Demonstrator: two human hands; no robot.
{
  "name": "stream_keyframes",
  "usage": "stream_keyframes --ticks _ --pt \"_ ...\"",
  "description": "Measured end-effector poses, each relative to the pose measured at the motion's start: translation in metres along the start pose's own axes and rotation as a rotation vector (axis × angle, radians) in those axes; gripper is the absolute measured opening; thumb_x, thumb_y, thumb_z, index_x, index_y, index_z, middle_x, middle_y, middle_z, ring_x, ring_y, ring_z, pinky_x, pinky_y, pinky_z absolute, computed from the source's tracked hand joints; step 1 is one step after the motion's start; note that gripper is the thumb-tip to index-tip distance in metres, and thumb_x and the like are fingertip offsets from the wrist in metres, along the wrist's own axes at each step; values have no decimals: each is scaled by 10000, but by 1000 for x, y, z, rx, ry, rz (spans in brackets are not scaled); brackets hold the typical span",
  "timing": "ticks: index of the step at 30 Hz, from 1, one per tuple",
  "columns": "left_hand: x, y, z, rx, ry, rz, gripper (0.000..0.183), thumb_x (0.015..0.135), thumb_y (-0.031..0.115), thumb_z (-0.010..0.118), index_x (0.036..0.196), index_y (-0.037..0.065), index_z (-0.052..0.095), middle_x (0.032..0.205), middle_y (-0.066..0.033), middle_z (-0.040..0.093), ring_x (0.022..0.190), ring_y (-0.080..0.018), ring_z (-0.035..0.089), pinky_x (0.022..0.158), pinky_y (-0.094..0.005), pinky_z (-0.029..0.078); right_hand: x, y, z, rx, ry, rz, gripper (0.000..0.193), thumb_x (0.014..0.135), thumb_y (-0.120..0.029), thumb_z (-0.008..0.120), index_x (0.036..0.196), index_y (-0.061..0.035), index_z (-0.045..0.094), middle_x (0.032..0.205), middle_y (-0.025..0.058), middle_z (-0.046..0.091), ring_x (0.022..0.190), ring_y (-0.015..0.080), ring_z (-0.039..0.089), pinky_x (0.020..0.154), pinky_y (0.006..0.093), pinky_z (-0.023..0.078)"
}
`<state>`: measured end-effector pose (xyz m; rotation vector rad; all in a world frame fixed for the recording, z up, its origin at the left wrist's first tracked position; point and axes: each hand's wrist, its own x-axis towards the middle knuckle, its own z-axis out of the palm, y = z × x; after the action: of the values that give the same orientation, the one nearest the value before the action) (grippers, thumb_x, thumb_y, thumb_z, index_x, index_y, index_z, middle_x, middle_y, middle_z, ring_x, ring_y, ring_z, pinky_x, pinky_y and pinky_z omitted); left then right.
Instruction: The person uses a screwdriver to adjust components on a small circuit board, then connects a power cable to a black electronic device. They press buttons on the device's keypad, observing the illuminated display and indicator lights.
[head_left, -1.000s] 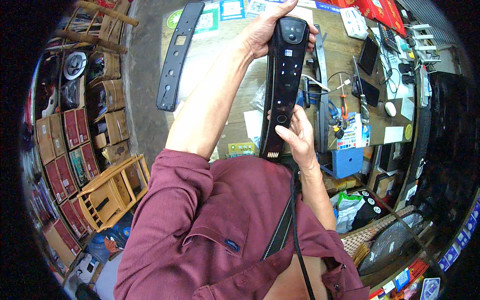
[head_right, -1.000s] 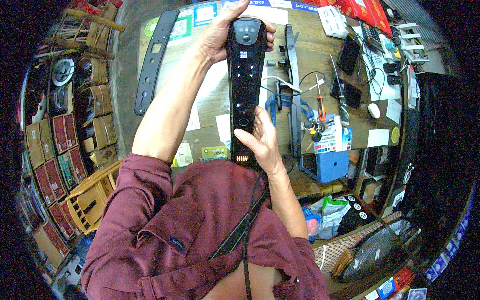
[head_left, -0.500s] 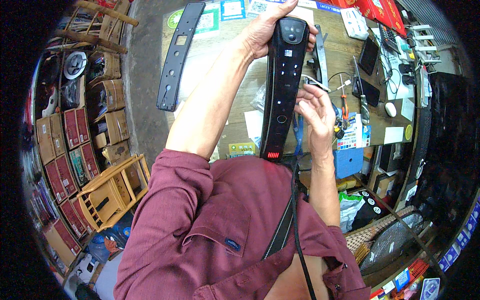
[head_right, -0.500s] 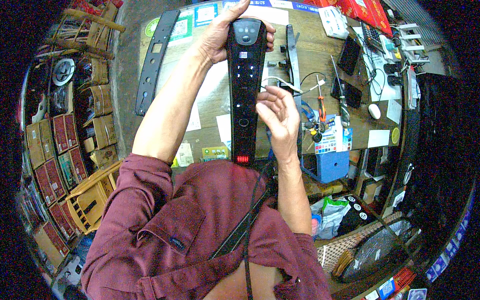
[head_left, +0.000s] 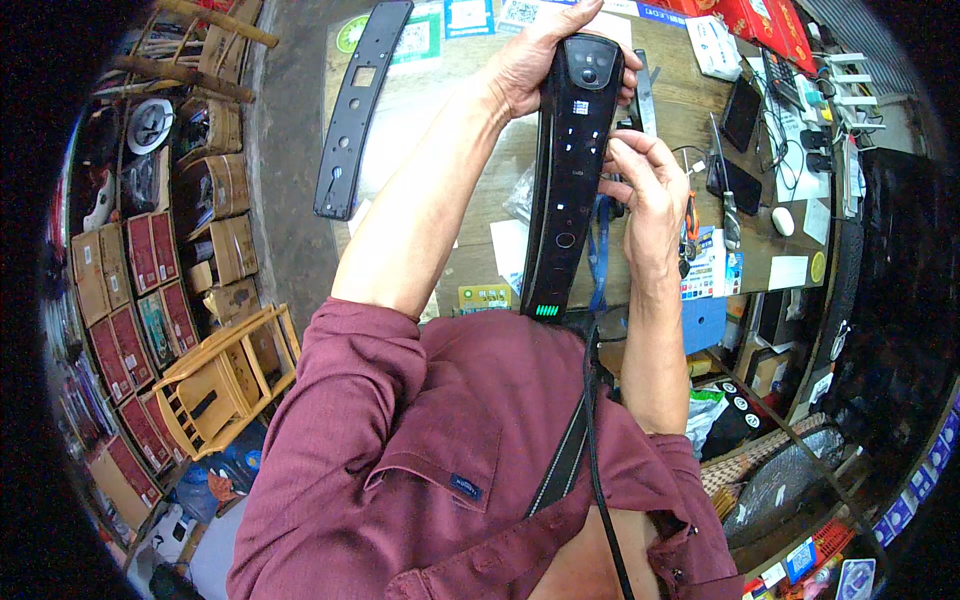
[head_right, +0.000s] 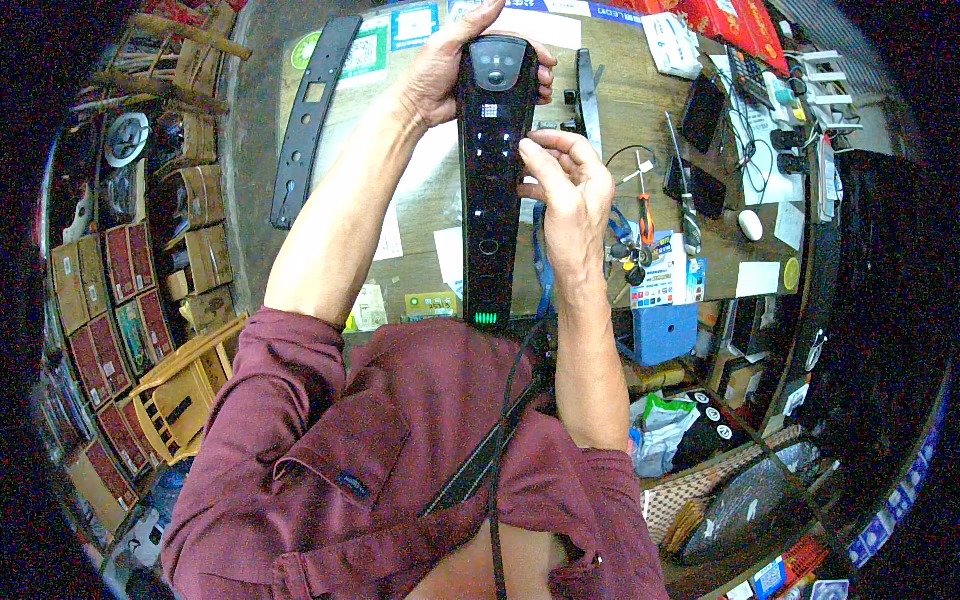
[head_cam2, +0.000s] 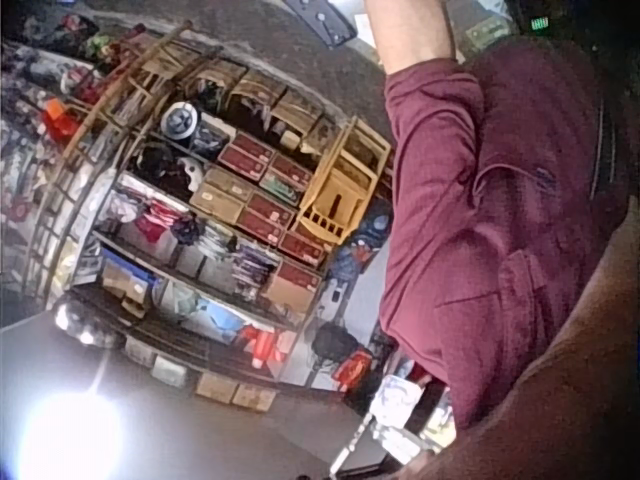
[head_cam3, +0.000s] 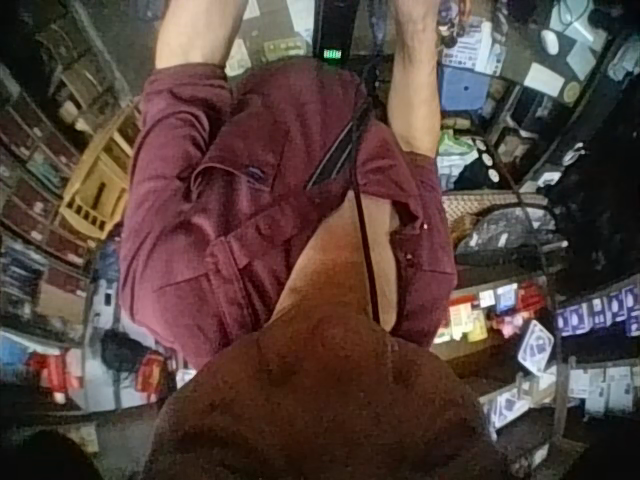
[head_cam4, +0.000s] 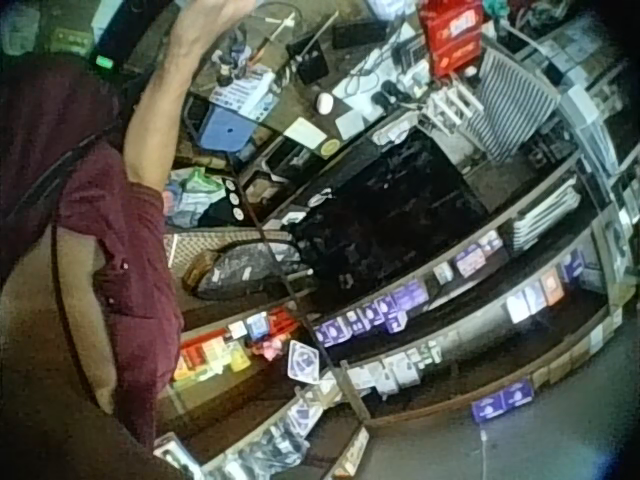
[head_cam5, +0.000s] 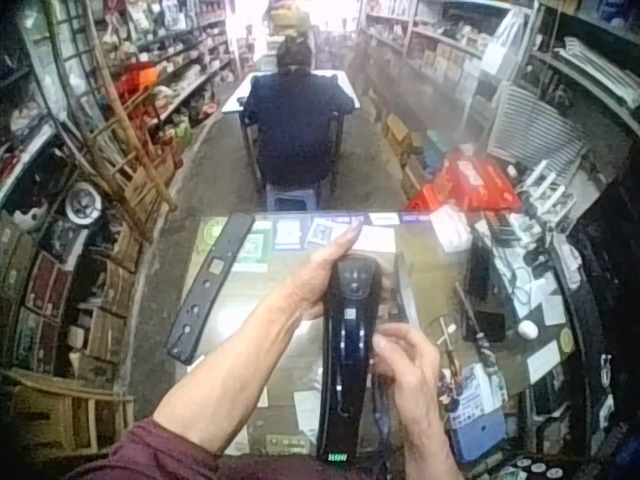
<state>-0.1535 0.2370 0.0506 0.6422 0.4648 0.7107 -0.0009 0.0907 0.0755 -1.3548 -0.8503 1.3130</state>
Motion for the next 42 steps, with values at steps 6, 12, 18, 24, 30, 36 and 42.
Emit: stream_keyframes --ticks 6,12,18,24,30,36,42 --pt "-3 0 3 -60 8 -21 792 990 698 478 973 -48 741 901 -160 757 799 -264 738 787 -383 607 3 -1 1 -20 -11 8 280 945 -222 731 1090 13 686 935 74 712 822 138 691 667 273 570" --pt "-4 0 5 -42 -20 3 801 996 690 471 1002 -66 735 901 -170 755 796 -273 741 788 -391 612 4 1 0 -12 -18 -1 275 937 -225 742 1069 11 692 914 62 703 789 127 669 662 272 566" --pt "-5 1 8 -43 -32 -2 804 997 690 469 1006 -70 731 898 -176 753 791 -276 741 786 -387 613 2 -2 0 -14 -6 26 258 936 -216 741 1061 3 691 916 51 694 814 120 664 666 274 565" --pt "-4 0 9 -54 -34 -11 797 996 690 471 1023 -65 724 908 -176 750 806 -276 741 800 -389 612 -3 -3 1 -32 -6 20 292 921 -186 753 1117 6 653 941 57 686 824 113 659 692 264 552" --pt "-3 0 12 -59 -56 -10 786 993 692 476 1020 -54 721 903 -168 746 808 -269 735 808 -385 604 -6 -5 1 -35 -26 5 359 887 -144 783 1153 22 610 979 88 676 832 122 655 710 254 534" --pt "-4 2 17 -29 -2 -13 762 991 688 489 1009 -37 723 891 -158 740 791 -260 729 800 -379 600 -8 -3 2 -159 -30 -90 451 832 -154 835 1154 32 580 968 78 653 849 136 627 775 275 522" --pt "-3 2 20 -16 18 12 732 989 672 517 1003 -31 722 894 -153 739 794 -255 726 801 -381 601 -5 5 10 -247 25 -146 551 764 -230 898 1126 23 569 959 74 627 845 145 585 768 299 509"
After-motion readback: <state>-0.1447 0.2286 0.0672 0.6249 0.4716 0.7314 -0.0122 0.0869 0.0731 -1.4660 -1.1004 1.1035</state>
